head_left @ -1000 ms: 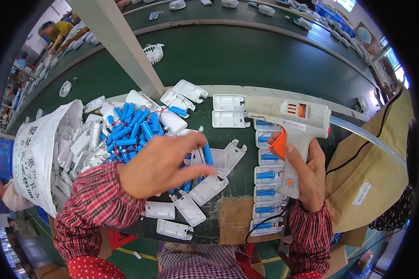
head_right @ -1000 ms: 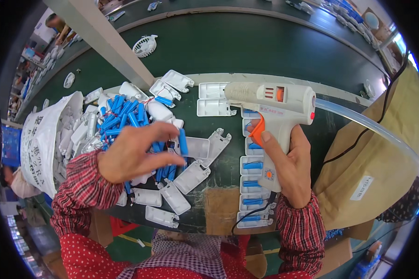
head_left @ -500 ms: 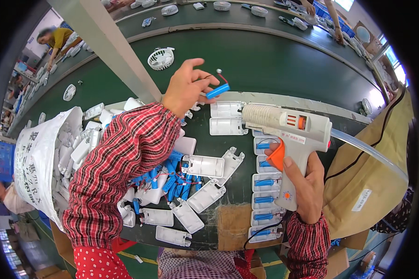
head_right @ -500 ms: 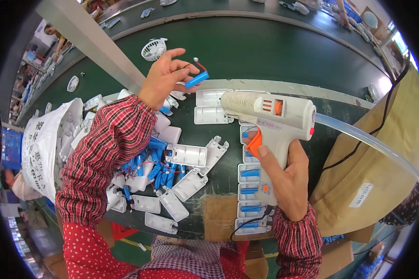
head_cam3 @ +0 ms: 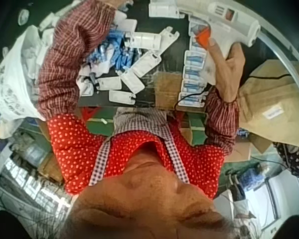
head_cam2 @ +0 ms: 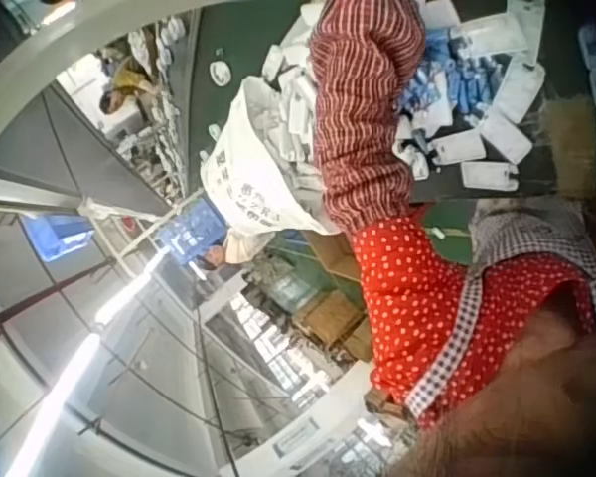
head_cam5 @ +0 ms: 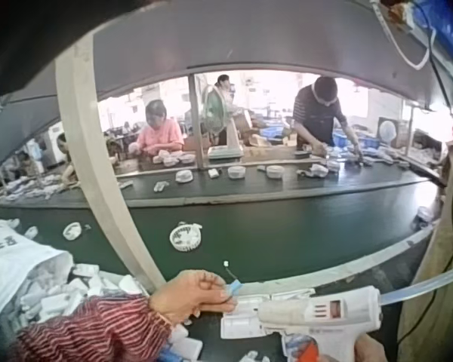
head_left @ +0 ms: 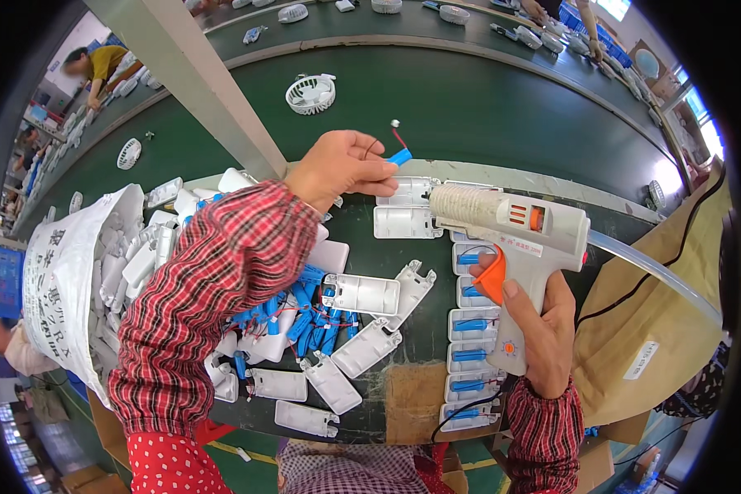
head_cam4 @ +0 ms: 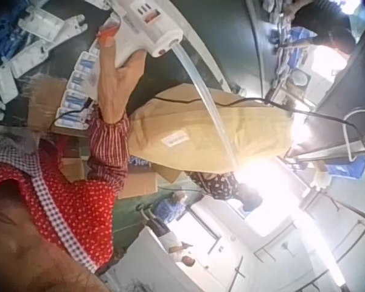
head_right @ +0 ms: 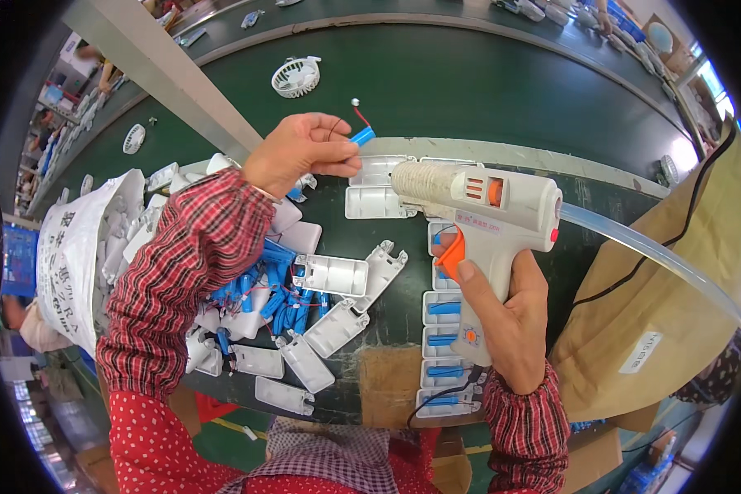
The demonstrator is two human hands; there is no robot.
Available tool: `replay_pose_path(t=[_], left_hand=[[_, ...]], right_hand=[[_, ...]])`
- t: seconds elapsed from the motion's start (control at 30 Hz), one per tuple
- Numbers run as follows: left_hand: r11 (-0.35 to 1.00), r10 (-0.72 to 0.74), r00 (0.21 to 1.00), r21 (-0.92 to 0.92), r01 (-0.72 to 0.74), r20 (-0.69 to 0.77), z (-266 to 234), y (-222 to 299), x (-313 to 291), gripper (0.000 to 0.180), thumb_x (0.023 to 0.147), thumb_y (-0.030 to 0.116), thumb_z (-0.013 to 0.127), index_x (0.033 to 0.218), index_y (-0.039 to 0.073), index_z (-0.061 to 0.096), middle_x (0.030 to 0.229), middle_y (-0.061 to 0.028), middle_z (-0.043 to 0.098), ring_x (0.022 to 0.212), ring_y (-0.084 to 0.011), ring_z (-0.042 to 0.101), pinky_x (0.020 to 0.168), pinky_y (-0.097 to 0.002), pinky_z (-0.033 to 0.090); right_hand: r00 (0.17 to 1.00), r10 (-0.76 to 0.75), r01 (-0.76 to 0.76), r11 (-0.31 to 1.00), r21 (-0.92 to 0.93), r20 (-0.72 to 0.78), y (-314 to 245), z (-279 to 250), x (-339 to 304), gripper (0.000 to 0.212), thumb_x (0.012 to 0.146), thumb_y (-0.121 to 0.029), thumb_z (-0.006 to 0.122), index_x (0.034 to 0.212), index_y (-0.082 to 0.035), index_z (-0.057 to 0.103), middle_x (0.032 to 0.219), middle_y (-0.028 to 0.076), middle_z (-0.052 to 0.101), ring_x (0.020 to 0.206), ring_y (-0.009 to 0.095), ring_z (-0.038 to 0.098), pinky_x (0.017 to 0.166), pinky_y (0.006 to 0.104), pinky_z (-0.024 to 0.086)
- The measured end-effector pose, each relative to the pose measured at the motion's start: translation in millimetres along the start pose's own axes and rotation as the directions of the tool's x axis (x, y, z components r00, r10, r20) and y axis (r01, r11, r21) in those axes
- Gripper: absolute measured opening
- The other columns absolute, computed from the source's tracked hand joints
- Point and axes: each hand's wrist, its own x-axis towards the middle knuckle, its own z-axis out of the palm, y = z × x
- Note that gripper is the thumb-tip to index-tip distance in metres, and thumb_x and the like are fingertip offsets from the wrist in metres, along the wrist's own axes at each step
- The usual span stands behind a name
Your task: Gluing small blue battery cells into white plastic housing components using a hot glue gun on an assembly line.
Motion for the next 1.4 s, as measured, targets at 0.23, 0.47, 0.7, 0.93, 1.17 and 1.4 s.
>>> replay_pose_path(t=[0.23,0.47,0.7,0.93,1.17,1.4], left_hand=[[0.572,0.431,0.900,0.754,-0.324,0.060,6.1,-30.6,19.9,0.021,0.073,0.018,0.075,0.089,0.005,0.073,0.088,-0.0099,0.066,0.081,-0.0251,0.064,0.074,-0.0369,0.051],[0.441,0.389,0.919,0.864,-0.242,0.059,14.7,-51.7,27.2,0.016,0.071,0.023,0.077,0.086,0.017,0.075,0.104,-0.0041,0.057,0.107,-0.0273,0.049,0.085,-0.0450,0.041],[0.424,0.362,0.931,0.883,-0.203,0.040,16.5,-61.5,29.6,0.017,0.070,0.021,0.077,0.086,0.016,0.075,0.105,-0.0051,0.056,0.107,-0.0272,0.048,0.085,-0.0447,0.041],[0.402,0.380,0.923,0.888,-0.221,0.058,15.6,-57.9,31.1,0.020,0.069,0.018,0.077,0.086,0.009,0.072,0.103,-0.0092,0.058,0.103,-0.0292,0.050,0.086,-0.0424,0.044],[0.448,0.290,0.954,0.871,-0.204,0.074,13.1,-52.3,35.2,0.019,0.067,0.012,0.079,0.083,0.005,0.072,0.099,-0.0132,0.062,0.100,-0.0312,0.052,0.088,-0.0381,0.046],[0.439,0.285,0.954,0.873,-0.211,0.087,13.7,-46.9,32.9,0.018,0.067,0.011,0.079,0.083,0.005,0.073,0.098,-0.0139,0.063,0.100,-0.0315,0.054,0.088,-0.0387,0.046]], right_hand=[[0.999,0.036,-0.036,0.999,-0.010,-0.006,-0.5,0.7,-0.9,0.045,0.090,-0.018,0.064,0.124,0.008,0.049,0.111,0.016,0.064,0.098,0.017,0.062,0.084,0.0292,0.050],[1.000,0.029,-0.029,1.000,-0.011,-0.005,4.3,0.0,0.7,0.044,0.090,-0.017,0.064,0.124,0.007,0.049,0.112,0.016,0.064,0.097,0.016,0.062,0.083,0.0295,0.050],[0.999,0.048,-0.048,0.998,-0.029,-0.005,5.0,4.0,5.3,0.042,0.090,-0.016,0.063,0.123,0.007,0.050,0.110,0.015,0.064,0.096,0.016,0.062,0.082,0.0289,0.050],[0.999,0.036,-0.033,0.995,-0.094,0.026,3.9,8.4,16.5,0.041,0.091,-0.017,0.063,0.122,0.006,0.051,0.110,0.014,0.065,0.096,0.016,0.062,0.084,0.0296,0.049],[0.998,-0.009,0.014,0.998,-0.069,0.062,11.0,18.3,33.4,0.041,0.094,-0.019,0.061,0.125,0.005,0.049,0.109,0.014,0.064,0.096,0.017,0.062,0.085,0.0305,0.049],[0.998,0.002,0.009,0.988,-0.155,0.068,9.4,20.3,39.1,0.040,0.095,-0.020,0.060,0.126,0.003,0.049,0.109,0.013,0.064,0.095,0.017,0.062,0.083,0.0302,0.050]])
